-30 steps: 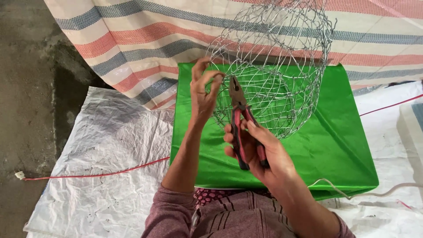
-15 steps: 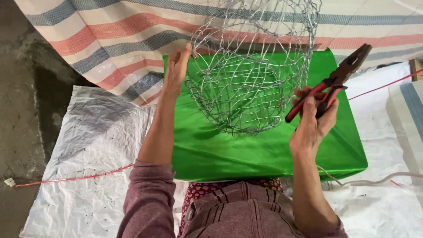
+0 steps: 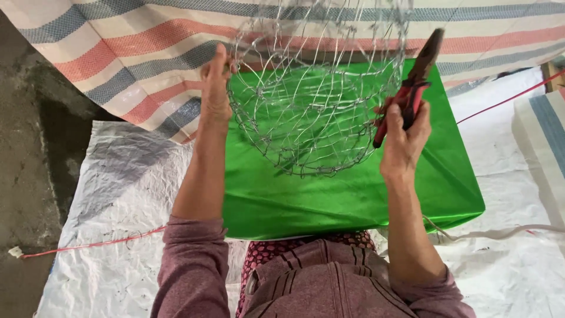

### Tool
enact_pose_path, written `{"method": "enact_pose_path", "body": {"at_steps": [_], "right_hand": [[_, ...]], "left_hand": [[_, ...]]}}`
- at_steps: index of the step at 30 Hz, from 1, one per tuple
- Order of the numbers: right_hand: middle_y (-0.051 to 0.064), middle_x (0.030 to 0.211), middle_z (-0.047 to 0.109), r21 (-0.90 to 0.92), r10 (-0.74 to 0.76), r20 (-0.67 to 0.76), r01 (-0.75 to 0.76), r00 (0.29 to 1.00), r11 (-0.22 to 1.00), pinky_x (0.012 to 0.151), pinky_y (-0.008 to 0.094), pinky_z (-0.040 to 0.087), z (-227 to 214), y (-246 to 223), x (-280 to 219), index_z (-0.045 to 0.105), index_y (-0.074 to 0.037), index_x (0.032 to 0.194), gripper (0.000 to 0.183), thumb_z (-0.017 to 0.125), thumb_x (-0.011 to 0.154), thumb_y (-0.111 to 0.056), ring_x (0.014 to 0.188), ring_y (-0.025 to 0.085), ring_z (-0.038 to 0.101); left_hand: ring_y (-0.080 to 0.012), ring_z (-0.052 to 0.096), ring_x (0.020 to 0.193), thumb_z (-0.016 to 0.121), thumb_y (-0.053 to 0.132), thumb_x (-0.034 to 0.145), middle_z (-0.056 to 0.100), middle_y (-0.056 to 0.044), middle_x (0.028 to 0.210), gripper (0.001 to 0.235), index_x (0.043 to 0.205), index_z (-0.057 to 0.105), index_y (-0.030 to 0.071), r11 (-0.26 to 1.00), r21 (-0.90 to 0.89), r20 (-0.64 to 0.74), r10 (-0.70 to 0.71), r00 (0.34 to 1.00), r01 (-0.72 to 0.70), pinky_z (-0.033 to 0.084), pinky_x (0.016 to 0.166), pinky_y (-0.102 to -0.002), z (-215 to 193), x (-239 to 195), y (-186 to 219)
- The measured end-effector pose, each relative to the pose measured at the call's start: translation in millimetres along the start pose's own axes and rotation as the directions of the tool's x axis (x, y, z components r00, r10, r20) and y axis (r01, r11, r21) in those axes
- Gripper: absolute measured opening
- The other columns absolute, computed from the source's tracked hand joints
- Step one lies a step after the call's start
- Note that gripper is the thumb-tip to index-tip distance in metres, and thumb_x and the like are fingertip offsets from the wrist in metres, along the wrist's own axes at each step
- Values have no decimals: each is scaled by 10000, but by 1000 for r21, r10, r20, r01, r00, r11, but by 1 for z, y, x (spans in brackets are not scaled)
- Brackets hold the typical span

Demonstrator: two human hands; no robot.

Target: Using pliers to cut and bend wires on a wire mesh structure to finish it.

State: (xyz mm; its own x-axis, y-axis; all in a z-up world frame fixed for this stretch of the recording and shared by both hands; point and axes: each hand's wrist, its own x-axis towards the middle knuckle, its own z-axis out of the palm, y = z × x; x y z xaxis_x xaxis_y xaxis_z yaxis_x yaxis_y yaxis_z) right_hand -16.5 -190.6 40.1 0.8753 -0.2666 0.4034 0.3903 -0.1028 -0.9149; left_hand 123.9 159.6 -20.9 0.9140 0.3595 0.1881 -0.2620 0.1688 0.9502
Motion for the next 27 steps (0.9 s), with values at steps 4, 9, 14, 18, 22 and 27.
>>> {"method": "enact_pose_path", "body": {"at_steps": [4, 9, 14, 18, 22, 27], "right_hand": [[86, 1078, 647, 24, -76, -23, 77, 997, 997, 788, 339, 597, -3, -25, 9, 495, -91, 1165, 154, 572, 1035, -65, 902, 207, 696], [130, 1122, 638, -34, -207, 19, 207, 978, 978, 733, 328, 588, -13, -38, 31, 452, -51, 1227, 166, 507, 1076, -8, 932, 213, 651], [150, 1173, 635, -237, -360, 86, 370, 929, 898, 652, 294, 428, -24, -56, 10, 452, 0, 1317, 202, 487, 1140, 91, 733, 156, 481], [177, 1158, 533, -184, -324, 109, 340, 940, 922, 1109, 446, 483, -32, -89, -27, 429, 16, 1242, 215, 539, 1141, -139, 1254, 373, 644], [205, 1276, 589, 198, -17, 196, -23, 980, 980, 1043, 422, 564, -45, -103, -58, 461, -79, 1225, 198, 526, 1043, -122, 1124, 307, 644], [230, 1223, 692, 404, 107, 686, -499, 719, 766, 900, 460, 662, -46, -83, -78, 480, 4, 1470, 469, 559, 1019, -97, 1049, 320, 737]], "left_hand": [[-298, 575, 1218, 659, 804, 614, 689, 39, 1018, 585, 677, 634, 223, 996, -57, -69, -77, 995, 73, 153, 1128, -700, 6, -25, 44], [-146, 530, 832, 520, 681, 845, 644, 2, 845, 505, 766, 611, 190, 996, -8, -97, 86, 991, -87, 366, 1012, -546, 18, -92, 101], [-119, 519, 720, 543, 559, 947, 546, 39, 732, 405, 995, 698, 188, 973, -59, -193, 209, 959, -224, 430, 933, -466, 32, -134, 74], [-147, 444, 1079, 514, 348, 1020, 641, 45, 1110, 340, 739, 579, 169, 936, -11, -196, 343, 919, -351, 417, 951, -371, 54, -161, 74], [-153, 462, 1070, 542, 431, 990, 638, 45, 1047, 326, 816, 672, 188, 967, -26, -312, 232, 922, -252, 362, 1004, -430, 49, -159, 43], [-183, 436, 1210, 495, 428, 1008, 631, 36, 1163, 437, 641, 510, 192, 972, -3, -359, 217, 908, -234, 280, 1122, -464, 53, -162, 31]]}}
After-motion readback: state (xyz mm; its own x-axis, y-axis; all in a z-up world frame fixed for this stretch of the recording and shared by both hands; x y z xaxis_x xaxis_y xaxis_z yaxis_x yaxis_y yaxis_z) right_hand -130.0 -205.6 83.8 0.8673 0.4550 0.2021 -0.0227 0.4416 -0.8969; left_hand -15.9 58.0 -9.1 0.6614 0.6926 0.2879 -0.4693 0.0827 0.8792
